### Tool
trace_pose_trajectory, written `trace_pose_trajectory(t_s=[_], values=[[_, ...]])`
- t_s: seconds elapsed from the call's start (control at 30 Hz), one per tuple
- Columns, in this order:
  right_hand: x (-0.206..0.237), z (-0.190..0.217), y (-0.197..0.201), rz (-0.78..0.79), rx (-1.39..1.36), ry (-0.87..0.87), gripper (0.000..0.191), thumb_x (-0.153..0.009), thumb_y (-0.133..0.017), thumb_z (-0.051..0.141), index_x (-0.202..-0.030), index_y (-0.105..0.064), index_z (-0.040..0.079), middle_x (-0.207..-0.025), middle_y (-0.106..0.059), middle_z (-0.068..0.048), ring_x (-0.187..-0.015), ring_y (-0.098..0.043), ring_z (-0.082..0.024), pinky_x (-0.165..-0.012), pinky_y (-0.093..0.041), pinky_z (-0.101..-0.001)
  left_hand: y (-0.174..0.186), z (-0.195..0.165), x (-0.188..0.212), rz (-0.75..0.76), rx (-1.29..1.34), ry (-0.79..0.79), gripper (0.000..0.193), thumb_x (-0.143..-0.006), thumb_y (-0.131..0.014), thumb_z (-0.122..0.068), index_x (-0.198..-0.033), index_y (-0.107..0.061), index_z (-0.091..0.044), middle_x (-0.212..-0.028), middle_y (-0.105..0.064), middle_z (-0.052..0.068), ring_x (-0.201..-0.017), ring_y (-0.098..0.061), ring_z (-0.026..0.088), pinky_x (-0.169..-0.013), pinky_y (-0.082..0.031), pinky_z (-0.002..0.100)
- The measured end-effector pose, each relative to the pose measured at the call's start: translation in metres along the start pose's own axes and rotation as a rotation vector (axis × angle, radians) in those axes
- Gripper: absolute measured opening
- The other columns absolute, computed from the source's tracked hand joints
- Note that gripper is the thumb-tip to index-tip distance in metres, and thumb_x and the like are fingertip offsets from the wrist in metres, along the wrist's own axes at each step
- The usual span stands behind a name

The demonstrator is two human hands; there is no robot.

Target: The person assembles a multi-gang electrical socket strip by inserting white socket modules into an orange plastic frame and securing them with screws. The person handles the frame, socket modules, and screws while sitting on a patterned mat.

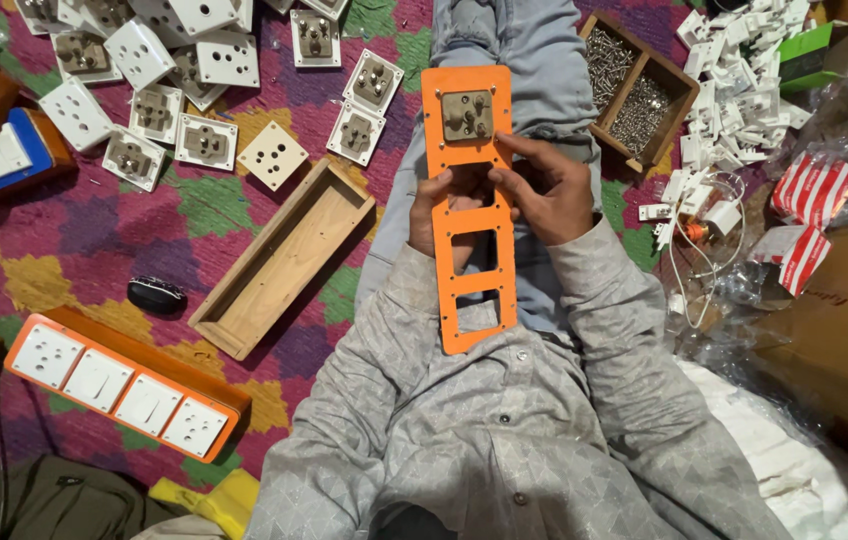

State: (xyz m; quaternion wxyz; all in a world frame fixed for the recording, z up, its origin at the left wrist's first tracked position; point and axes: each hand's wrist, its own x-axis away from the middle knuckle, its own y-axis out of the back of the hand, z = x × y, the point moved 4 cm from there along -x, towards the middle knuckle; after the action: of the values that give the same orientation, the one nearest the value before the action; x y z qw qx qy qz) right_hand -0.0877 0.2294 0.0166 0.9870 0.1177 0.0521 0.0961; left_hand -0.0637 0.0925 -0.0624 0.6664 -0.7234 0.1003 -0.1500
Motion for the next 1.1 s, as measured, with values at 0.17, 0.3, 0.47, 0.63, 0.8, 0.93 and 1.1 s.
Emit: trace_pose_trajectory(t_s=[0.17, 0.3, 0.47, 0.63, 0.8, 0.93, 1.1], values=[[0.000, -0.002, 0.001, -0.054, -0.059, 0.004, 0.029, -0.097, -0.078, -0.004, -0.120, -0.060, -0.004, -0.126, -0.069, -0.014, -0.112, -0.069, -0.017, -0.096, -0.057, -0.0297, -0.004, -0.001, 0.000, 0.028, -0.003, -0.019, 0.060, -0.101, -0.060, -0.035, -0.150, -0.048, -0.001, -0.136, -0.060, 0.015, -0.127, -0.057, 0.029, -0.106, -0.056, 0.050], [-0.001, 0.002, 0.000, -0.002, 0.085, 0.057, 0.037, -0.096, -0.074, -0.006, -0.131, -0.063, -0.007, -0.132, -0.069, -0.018, -0.118, -0.067, -0.018, -0.098, -0.058, -0.0302, -0.007, 0.000, 0.000, 0.076, 0.012, -0.021, 0.060, -0.101, -0.061, -0.035, -0.149, -0.048, -0.003, -0.135, -0.060, 0.014, -0.125, -0.058, 0.030, -0.095, -0.058, 0.057], [-0.003, 0.001, 0.002, -0.050, 0.015, -0.099, 0.024, -0.097, -0.079, -0.003, -0.116, -0.066, -0.005, -0.112, -0.075, -0.015, -0.103, -0.073, -0.018, -0.090, -0.061, -0.0307, -0.007, 0.001, 0.000, 0.052, 0.031, -0.020, 0.061, -0.101, -0.061, -0.034, -0.151, -0.046, -0.003, -0.135, -0.060, 0.013, -0.125, -0.058, 0.029, -0.095, -0.059, 0.059], [0.000, 0.007, 0.002, -0.048, -0.017, 0.028, 0.039, -0.093, -0.075, -0.003, -0.128, -0.058, -0.003, -0.125, -0.069, -0.012, -0.117, -0.067, -0.015, -0.095, -0.059, -0.0282, -0.008, 0.001, 0.001, 0.077, 0.019, -0.017, 0.061, -0.100, -0.061, -0.036, -0.150, -0.046, -0.004, -0.136, -0.060, 0.014, -0.127, -0.057, 0.030, -0.095, -0.059, 0.058], [0.001, -0.007, 0.002, -0.026, 0.004, -0.007, 0.015, -0.099, -0.075, -0.006, -0.107, -0.063, -0.003, -0.118, -0.074, -0.016, -0.102, -0.070, -0.013, -0.087, -0.060, -0.0288, -0.005, 0.000, 0.000, 0.060, -0.004, -0.006, 0.063, -0.101, -0.061, -0.038, -0.152, -0.046, -0.005, -0.141, -0.058, 0.013, -0.128, -0.057, 0.030, -0.098, -0.058, 0.059], [-0.002, -0.001, 0.000, -0.048, -0.050, 0.041, 0.027, -0.099, -0.076, -0.001, -0.114, -0.055, 0.001, -0.140, -0.065, -0.016, -0.111, -0.067, -0.013, -0.091, -0.059, -0.0278, -0.008, 0.001, -0.001, 0.097, 0.033, -0.011, 0.063, -0.104, -0.060, -0.041, -0.154, -0.045, -0.006, -0.146, -0.055, 0.014, -0.132, -0.056, 0.031, -0.101, -0.056, 0.056], [0.024, 0.069, 0.007, 0.003, 0.369, 0.293, 0.038, -0.093, -0.077, 0.005, -0.127, -0.059, 0.001, -0.152, -0.057, -0.015, -0.137, -0.059, -0.032, -0.114, -0.049, -0.0400, -0.020, -0.014, -0.017, 0.123, 0.031, -0.075, 0.072, -0.100, -0.068, -0.041, -0.157, -0.042, -0.005, -0.152, -0.053, 0.015, -0.136, -0.055, 0.030, -0.108, -0.054, 0.054]])
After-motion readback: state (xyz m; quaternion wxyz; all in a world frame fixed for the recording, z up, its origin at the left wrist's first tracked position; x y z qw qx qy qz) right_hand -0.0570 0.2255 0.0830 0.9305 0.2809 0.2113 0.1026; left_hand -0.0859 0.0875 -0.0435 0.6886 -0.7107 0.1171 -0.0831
